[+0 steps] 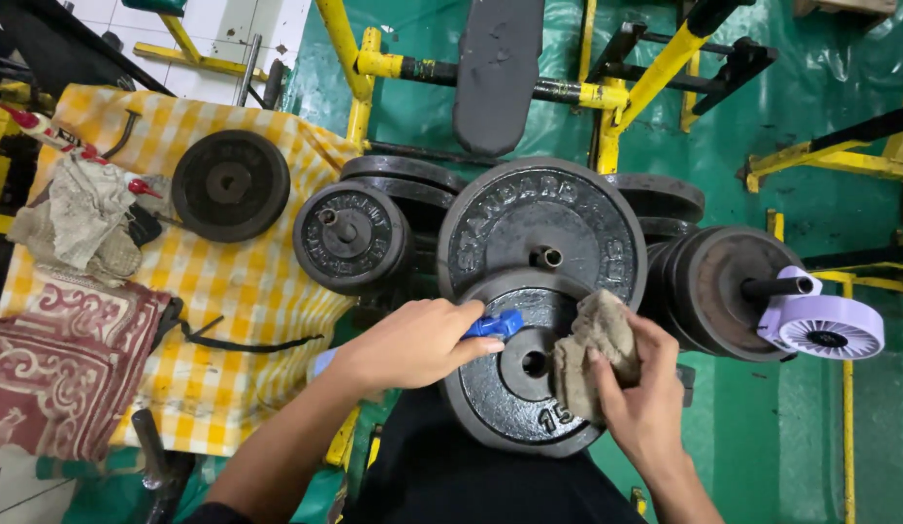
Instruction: Cleaning and wiping down various gym weight plates using a spray bottle and rag.
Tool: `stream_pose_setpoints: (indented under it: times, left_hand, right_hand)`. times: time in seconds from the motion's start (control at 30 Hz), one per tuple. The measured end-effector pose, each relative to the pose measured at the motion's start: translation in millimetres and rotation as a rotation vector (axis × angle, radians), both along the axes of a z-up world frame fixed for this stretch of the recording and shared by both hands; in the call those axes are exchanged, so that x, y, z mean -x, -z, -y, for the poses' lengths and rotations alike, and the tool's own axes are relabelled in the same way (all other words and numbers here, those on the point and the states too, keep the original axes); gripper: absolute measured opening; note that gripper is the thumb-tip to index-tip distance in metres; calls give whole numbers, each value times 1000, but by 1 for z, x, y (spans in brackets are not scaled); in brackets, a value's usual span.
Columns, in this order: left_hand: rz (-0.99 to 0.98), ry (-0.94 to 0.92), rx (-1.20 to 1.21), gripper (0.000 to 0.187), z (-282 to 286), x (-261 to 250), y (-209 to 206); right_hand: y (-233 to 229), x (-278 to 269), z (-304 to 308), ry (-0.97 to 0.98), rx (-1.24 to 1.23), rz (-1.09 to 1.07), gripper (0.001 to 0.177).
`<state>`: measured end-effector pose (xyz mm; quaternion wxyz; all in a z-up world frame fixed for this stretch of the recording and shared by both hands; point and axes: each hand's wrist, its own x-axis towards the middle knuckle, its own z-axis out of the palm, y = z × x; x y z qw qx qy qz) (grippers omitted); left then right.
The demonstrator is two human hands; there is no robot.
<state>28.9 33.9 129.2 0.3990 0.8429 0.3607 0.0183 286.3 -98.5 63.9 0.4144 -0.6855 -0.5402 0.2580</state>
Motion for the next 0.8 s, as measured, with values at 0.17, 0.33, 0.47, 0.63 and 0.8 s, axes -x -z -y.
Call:
stream_pose_setpoints:
  times: [0.17, 0.33, 0.47, 0.63, 0.8]
  left_hand:
    - [28, -74, -12, 47, 4, 5, 10]
    - [64, -252, 48, 46, 2, 9, 10]
    - [188, -439, 57, 47, 1, 9, 31]
    - [212, -510, 43, 47, 3, 14, 47]
    - [295, -574, 142, 43, 13, 15, 63]
  right_hand:
    - [-17, 22, -16, -106, -115, 152, 51]
    - [-11, 55, -42, -319, -188, 515, 49]
    - [-23, 67, -33, -650, -97, 472, 38]
    - [-43, 46, -46, -882, -211, 388, 45]
    - [-12, 65, -53, -700, -135, 515, 36]
